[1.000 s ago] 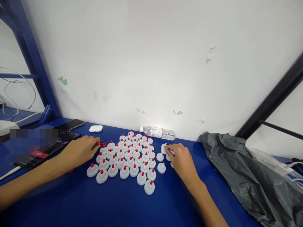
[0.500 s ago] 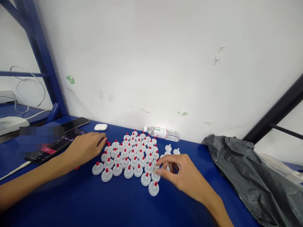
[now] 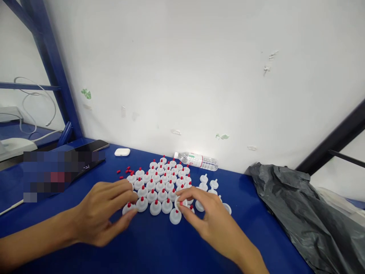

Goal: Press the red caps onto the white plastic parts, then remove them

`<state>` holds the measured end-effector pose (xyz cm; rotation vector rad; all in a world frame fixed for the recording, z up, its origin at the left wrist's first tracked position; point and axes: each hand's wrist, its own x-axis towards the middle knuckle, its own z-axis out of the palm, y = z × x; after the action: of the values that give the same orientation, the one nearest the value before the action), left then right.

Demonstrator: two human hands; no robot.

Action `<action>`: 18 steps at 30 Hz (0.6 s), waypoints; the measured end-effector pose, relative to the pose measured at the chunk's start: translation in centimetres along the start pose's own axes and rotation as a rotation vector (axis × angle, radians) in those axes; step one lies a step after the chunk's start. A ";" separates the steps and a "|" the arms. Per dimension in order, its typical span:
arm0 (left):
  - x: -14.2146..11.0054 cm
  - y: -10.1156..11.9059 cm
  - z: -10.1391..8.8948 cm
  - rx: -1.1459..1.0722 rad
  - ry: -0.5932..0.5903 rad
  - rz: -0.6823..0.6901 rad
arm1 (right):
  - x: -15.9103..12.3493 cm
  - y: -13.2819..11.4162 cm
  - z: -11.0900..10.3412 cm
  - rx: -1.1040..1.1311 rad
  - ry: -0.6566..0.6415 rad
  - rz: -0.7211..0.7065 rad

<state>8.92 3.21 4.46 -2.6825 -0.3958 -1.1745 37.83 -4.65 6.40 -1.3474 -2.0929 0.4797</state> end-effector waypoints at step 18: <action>-0.4 3.1 1.9 -0.092 -0.159 0.103 | 0.8 -2.6 5.0 -0.242 0.274 -0.613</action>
<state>10.93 0.67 2.69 -2.8479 -0.2278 -0.9779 32.55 -4.93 4.39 -0.7622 -2.2267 -0.2084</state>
